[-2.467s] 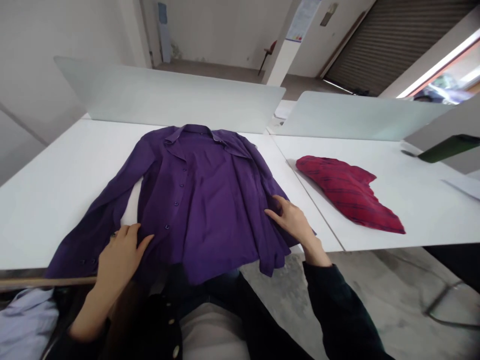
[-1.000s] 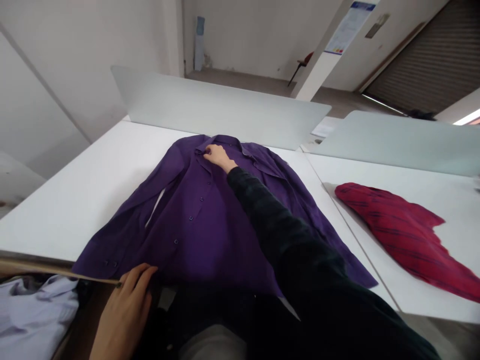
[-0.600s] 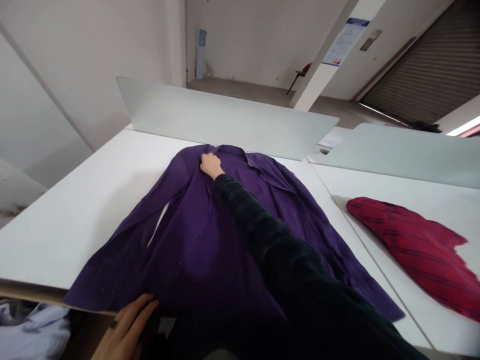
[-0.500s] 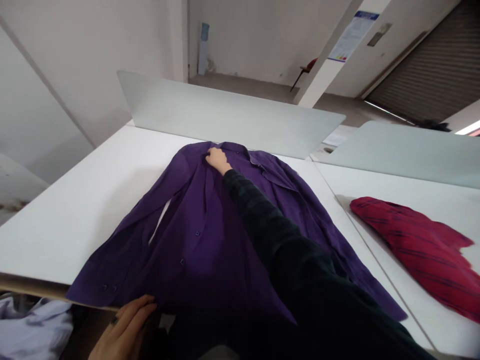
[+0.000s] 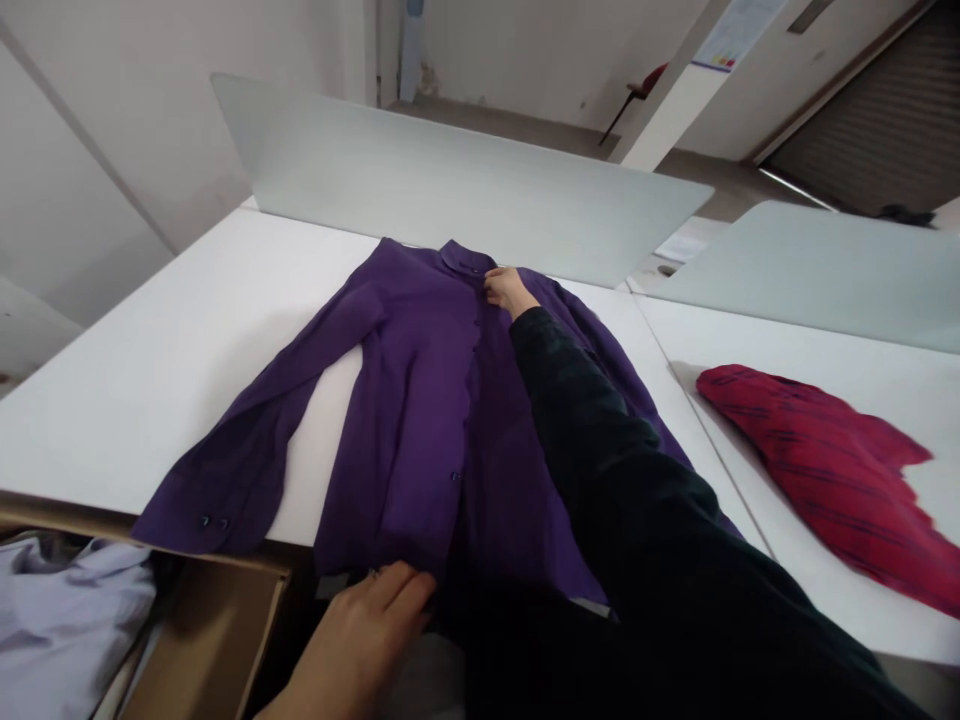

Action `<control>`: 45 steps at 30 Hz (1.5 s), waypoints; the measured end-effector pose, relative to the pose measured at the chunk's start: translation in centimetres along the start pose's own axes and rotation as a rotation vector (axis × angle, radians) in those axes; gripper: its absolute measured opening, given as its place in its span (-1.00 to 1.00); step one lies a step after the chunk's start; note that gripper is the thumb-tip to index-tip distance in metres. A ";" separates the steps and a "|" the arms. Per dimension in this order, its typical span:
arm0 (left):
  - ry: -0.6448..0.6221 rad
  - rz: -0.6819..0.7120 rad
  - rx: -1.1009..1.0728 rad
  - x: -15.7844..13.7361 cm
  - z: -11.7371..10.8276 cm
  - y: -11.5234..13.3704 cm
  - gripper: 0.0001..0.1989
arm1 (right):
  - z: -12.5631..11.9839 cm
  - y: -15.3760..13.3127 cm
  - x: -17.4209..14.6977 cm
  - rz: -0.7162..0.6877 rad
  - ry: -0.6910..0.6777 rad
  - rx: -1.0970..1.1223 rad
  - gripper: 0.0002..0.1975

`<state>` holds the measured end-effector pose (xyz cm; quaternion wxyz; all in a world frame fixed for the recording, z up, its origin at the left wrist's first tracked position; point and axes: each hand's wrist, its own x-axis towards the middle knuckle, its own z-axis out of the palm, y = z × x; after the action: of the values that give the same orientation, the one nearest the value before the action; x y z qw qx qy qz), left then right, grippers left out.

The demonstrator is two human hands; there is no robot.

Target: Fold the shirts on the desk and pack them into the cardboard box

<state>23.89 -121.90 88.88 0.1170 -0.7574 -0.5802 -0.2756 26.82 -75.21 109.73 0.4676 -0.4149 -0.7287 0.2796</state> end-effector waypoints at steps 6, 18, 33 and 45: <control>-0.178 -0.078 -0.007 0.8 1.9 0.7 -0.73 | 0.6 0.4 -0.6 0.071 -0.010 0.016 -0.57; -0.041 0.006 -0.098 2.6 -0.5 0.1 -0.78 | 0.1 0.0 -1.0 0.011 0.018 -0.086 -0.48; -0.119 0.026 0.271 0.1 -1.6 -5.8 -0.51 | -9.9 0.4 -34.0 -0.552 -0.630 -0.367 -0.85; 0.043 0.118 0.267 -0.4 -2.0 -5.6 -0.62 | -3.7 6.6 -46.7 -0.011 -0.688 0.318 -0.81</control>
<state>17.94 -121.53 89.51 0.2451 -0.7617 -0.5637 -0.2050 42.65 -112.29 84.92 0.2554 -0.2152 -0.7929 0.5097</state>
